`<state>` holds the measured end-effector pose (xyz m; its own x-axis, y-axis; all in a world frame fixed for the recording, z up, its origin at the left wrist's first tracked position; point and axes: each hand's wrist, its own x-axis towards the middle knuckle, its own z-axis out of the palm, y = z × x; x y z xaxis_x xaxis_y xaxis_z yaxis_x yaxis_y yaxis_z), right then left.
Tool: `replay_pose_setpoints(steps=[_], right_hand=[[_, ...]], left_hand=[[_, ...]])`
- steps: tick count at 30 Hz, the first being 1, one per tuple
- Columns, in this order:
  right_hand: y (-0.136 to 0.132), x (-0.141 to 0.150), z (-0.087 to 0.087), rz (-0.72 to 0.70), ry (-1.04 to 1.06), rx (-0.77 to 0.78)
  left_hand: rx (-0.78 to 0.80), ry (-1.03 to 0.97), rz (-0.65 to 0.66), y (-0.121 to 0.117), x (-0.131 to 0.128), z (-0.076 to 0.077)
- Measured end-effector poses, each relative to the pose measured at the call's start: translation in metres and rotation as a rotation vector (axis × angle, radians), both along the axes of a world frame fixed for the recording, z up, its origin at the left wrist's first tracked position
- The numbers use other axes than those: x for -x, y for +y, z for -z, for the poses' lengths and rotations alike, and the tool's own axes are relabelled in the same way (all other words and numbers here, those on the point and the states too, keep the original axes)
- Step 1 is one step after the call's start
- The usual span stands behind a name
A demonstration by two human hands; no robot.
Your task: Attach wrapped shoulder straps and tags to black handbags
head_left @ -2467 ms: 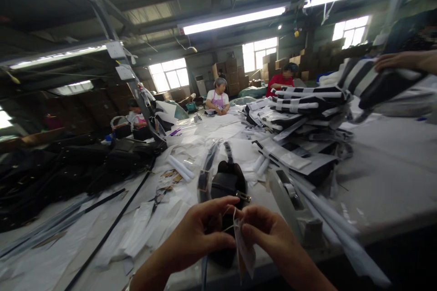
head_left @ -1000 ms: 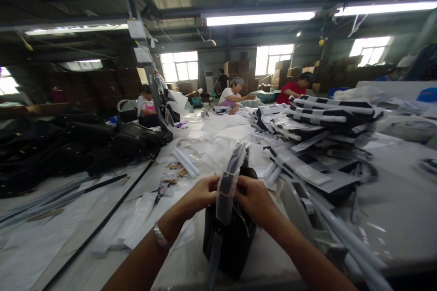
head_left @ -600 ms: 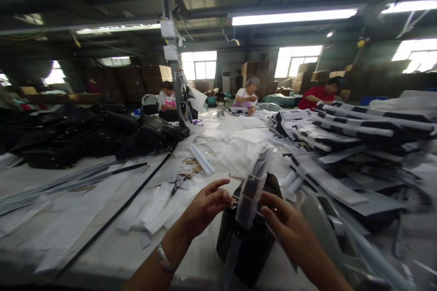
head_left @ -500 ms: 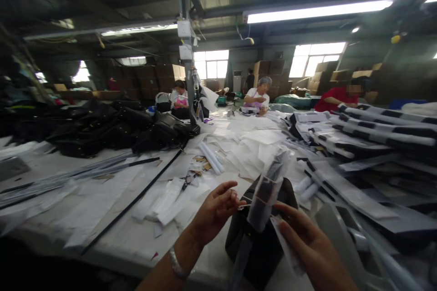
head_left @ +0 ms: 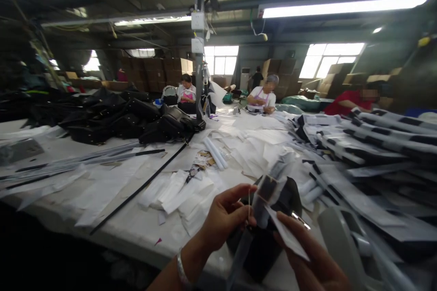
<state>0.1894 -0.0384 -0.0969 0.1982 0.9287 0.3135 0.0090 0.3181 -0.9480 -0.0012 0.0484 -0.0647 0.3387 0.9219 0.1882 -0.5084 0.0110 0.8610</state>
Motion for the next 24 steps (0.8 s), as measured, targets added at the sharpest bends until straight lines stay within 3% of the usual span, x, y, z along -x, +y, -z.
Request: replay_pose_setpoints(steps=[4,7,13,16,21,24], right_hand=[[0.004,0.015,-0.027,0.02,-0.409,-0.372],[0.011,0.019,-0.042,0.077,-0.541,-0.488],[0.02,0.032,-0.064,0.171,-0.642,-0.396],[0.02,0.036,-0.069,0.137,-0.728,-0.361],[0.018,0.032,-0.077,-0.045,-0.727,-0.267],[0.018,0.028,-0.082,-0.149,-0.522,-0.07]], left_hand=[[-0.093,-0.018,-0.078,-0.004,-0.001,0.007],[-0.155,-0.047,-0.096,-0.007,0.001,0.011],[-0.182,-0.073,-0.075,-0.013,0.01,0.013],[-0.287,0.067,-0.129,-0.017,0.011,0.004],[-0.783,0.49,-0.319,-0.02,0.013,-0.025],[-1.046,0.593,-0.503,-0.021,0.012,-0.023]])
